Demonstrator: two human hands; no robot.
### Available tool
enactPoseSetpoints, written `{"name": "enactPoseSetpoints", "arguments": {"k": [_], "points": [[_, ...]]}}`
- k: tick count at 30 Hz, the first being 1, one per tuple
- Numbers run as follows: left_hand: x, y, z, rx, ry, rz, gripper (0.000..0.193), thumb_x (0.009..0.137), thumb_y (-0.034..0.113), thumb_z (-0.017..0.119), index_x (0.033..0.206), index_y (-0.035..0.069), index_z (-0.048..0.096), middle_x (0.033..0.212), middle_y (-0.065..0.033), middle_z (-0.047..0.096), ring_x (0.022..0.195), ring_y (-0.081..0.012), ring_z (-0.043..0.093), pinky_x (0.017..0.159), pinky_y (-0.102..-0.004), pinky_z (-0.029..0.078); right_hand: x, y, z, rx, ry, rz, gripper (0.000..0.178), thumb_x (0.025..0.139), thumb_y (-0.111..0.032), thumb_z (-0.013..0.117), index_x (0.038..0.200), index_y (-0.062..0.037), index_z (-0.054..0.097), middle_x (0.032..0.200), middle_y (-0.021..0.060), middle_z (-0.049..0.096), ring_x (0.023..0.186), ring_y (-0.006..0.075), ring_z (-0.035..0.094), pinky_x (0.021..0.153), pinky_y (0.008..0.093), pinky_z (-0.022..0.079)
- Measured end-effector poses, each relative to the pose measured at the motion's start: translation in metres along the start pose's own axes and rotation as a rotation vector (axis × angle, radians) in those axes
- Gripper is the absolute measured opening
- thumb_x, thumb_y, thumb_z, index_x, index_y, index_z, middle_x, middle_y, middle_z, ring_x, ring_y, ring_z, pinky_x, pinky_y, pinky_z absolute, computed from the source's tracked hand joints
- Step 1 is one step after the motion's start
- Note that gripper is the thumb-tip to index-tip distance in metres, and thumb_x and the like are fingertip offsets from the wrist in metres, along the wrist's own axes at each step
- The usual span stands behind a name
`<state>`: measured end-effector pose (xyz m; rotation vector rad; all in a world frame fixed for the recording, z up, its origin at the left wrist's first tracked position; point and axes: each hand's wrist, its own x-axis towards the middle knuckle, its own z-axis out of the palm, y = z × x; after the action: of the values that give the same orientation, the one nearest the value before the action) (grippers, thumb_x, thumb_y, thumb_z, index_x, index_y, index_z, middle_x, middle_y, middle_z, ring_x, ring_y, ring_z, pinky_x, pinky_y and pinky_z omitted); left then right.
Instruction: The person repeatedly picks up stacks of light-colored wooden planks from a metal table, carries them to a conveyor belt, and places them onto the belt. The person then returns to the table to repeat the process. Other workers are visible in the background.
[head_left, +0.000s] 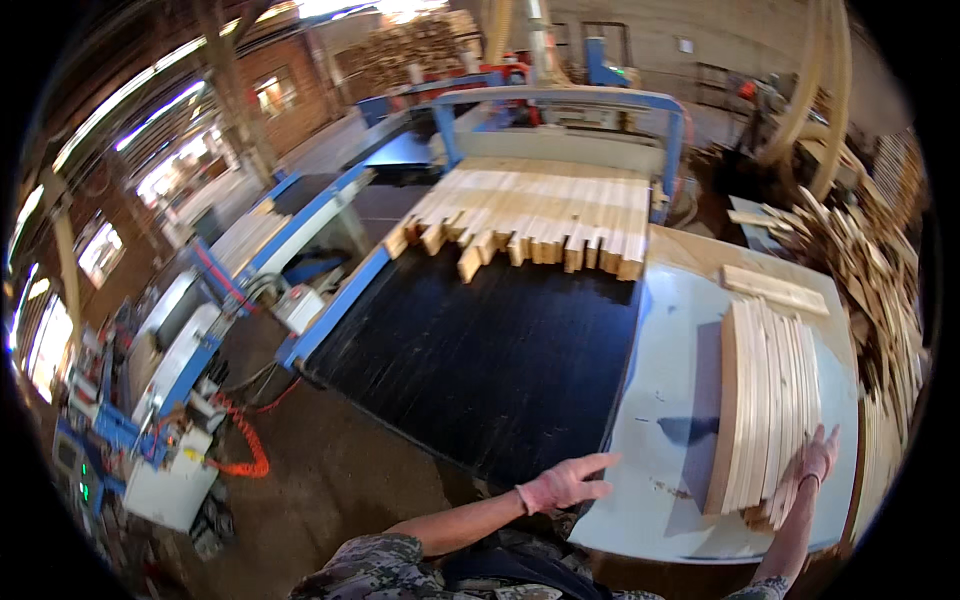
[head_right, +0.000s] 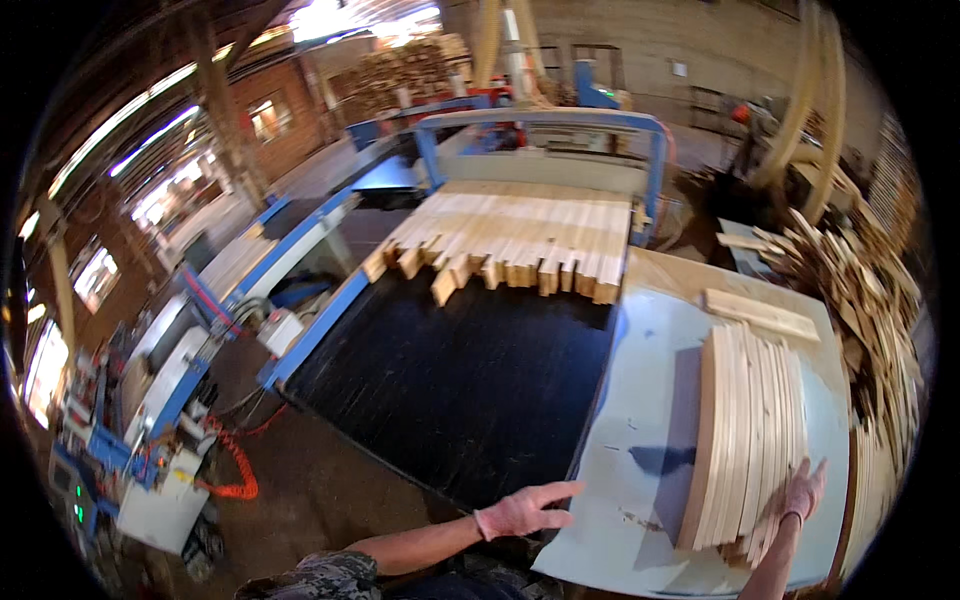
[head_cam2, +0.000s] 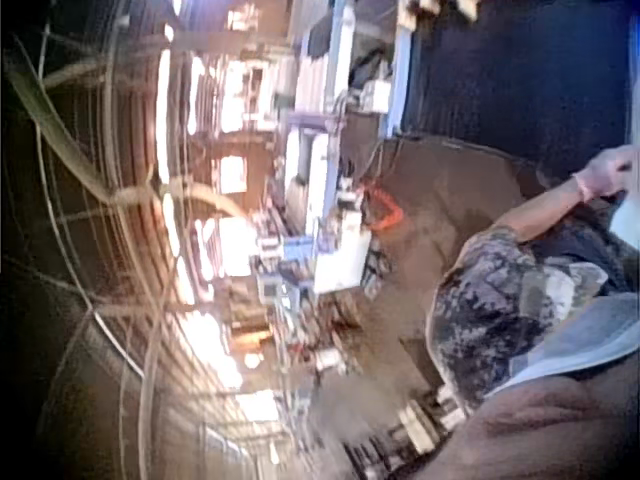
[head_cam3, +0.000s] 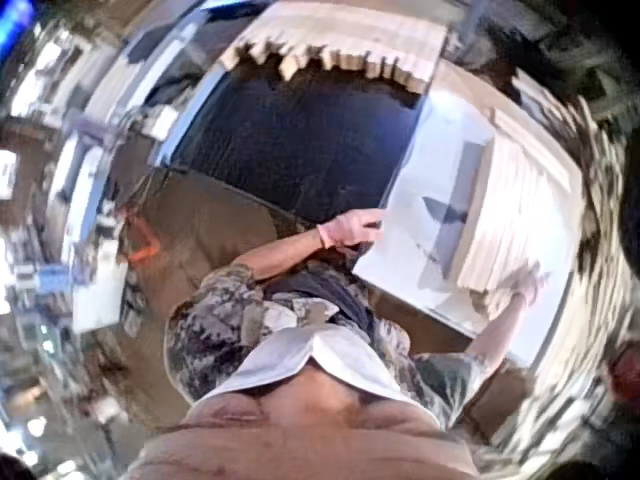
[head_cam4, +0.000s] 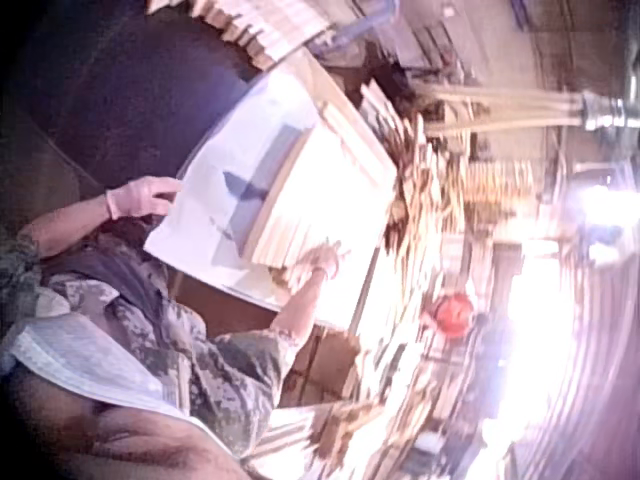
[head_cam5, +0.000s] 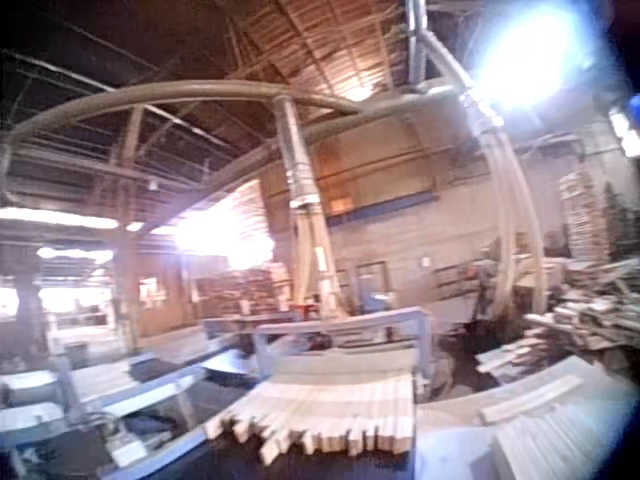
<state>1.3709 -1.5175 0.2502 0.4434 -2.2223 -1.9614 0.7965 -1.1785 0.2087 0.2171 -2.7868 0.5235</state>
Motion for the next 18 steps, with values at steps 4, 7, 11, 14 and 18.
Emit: {"name": "enactPoseSetpoints", "arguments": {"k": [4, 7, 11, 14, 18], "points": [[0.020, -0.015, 0.043, 0.111, 0.064, 0.023, 0.084, 0.100, 0.042, 0.073, 0.166, 0.003, 0.037, 0.168, -0.0210, 0.042, 0.155, -0.0329, 0.041, 0.127, -0.0421, 0.033, 0.032, -0.035, 0.010, 0.079, -0.411, 0.187, 0.071, 0.110, -0.056, 0.043, 0.136, 0.0052, 0.068, 0.131, 0.0271, 0.072, 0.122, 0.0387, 0.069, 0.108, 0.0475, 0.051], [0.041, -0.017, 0.060, 0.283, 0.091, 0.077, 0.086, 0.096, 0.038, 0.074, 0.165, 0.001, 0.038, 0.166, -0.0235, 0.042, 0.155, -0.0390, 0.037, 0.129, -0.0459, 0.028, 0.046, -0.043, 0.024, 0.222, -0.459, 0.165, 0.080, 0.109, -0.063, 0.040, 0.115, 0.0078, 0.076, 0.114, 0.0314, 0.075, 0.118, 0.0449, 0.070, 0.101, 0.0502, 0.051], [0.067, -0.024, 0.081, 0.596, 0.135, 0.210, 0.084, 0.094, 0.037, 0.073, 0.163, 0.003, 0.039, 0.164, -0.0233, 0.043, 0.155, -0.0403, 0.036, 0.131, -0.0507, 0.024, 0.060, -0.038, 0.034, 0.224, -0.357, 0.117, 0.080, 0.109, -0.063, 0.040, 0.112, 0.0084, 0.076, 0.110, 0.0321, 0.075, 0.112, 0.0455, 0.071, 0.099, 0.0513, 0.051], [0.066, -0.034, 0.088, 0.820, 0.184, 0.266, 0.084, 0.093, 0.037, 0.071, 0.163, 0.003, 0.038, 0.165, -0.0233, 0.042, 0.155, -0.0405, 0.036, 0.132, -0.0536, 0.020, 0.048, -0.059, 0.038, 0.196, -0.346, 0.062, 0.082, 0.109, -0.065, 0.038, 0.116, 0.0092, 0.074, 0.113, 0.0312, 0.075, 0.111, 0.0437, 0.071, 0.099, 0.0514, 0.051], [0.065, -0.034, 0.093, 0.873, 0.152, 0.250, 0.085, 0.094, 0.039, 0.069, 0.163, 0.003, 0.037, 0.166, -0.0231, 0.040, 0.156, -0.0415, 0.033, 0.132, -0.0549, 0.018, 0.043, -0.051, 0.031, 0.263, -0.357, 0.105, 0.078, 0.110, -0.060, 0.043, 0.119, 0.0111, 0.073, 0.111, 0.0277, 0.077, 0.105, 0.0387, 0.072, 0.096, 0.0492, 0.052]]}}
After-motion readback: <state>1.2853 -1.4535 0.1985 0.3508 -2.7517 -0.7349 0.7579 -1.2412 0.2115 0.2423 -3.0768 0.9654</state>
